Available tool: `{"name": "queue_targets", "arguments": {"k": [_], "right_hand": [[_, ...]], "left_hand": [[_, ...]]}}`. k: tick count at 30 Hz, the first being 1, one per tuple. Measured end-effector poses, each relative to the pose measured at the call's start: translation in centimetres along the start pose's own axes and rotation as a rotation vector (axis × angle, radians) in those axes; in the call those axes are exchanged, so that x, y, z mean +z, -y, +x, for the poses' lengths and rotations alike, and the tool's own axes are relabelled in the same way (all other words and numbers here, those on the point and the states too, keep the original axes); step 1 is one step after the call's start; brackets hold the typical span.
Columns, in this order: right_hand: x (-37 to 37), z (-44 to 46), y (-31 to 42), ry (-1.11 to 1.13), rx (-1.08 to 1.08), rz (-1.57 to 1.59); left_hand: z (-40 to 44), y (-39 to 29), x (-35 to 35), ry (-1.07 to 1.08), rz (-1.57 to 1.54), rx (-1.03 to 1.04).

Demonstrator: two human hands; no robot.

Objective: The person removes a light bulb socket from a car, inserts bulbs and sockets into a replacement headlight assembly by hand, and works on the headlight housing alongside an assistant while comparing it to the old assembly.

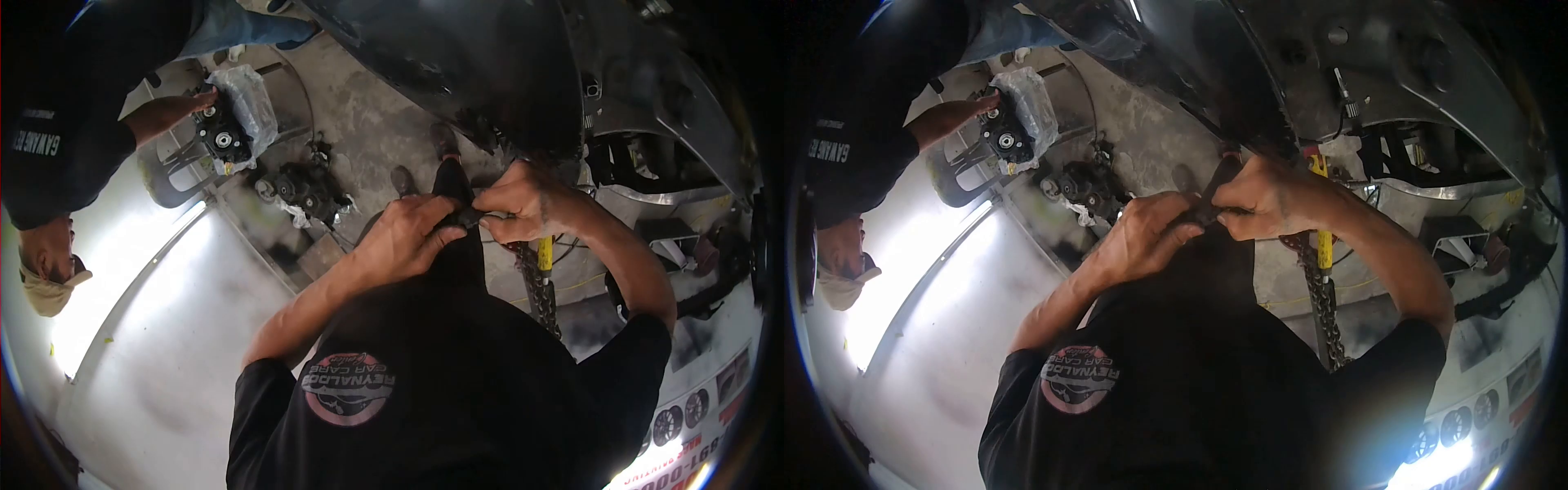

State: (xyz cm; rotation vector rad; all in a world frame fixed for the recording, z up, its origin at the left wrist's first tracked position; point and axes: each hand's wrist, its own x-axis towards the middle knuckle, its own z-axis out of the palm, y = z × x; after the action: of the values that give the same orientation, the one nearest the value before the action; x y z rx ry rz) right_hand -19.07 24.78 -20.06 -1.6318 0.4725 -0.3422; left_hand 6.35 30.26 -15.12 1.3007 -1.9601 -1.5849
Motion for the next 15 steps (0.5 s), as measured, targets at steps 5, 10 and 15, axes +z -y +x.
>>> {"name": "queue_targets", "arguments": {"k": [5, 10, 15], "right_hand": [[-1.1, -3.2, 0.1, -0.243, 0.416, 0.019], [-3.1, -6.3, -3.6, -0.404, 0.441, -0.184], [-6.2, -8.2, -7.7, -0.758, 0.213, -0.726]], "left_hand": [[-1.7, 2.2, -3.7, -0.065, -0.022, -0.240], [-2.5, 3.3, -3.2, -0.107, -0.615, -0.365], [-3.9, 5.3, -1.8, -0.193, -0.958, -0.348]]}}
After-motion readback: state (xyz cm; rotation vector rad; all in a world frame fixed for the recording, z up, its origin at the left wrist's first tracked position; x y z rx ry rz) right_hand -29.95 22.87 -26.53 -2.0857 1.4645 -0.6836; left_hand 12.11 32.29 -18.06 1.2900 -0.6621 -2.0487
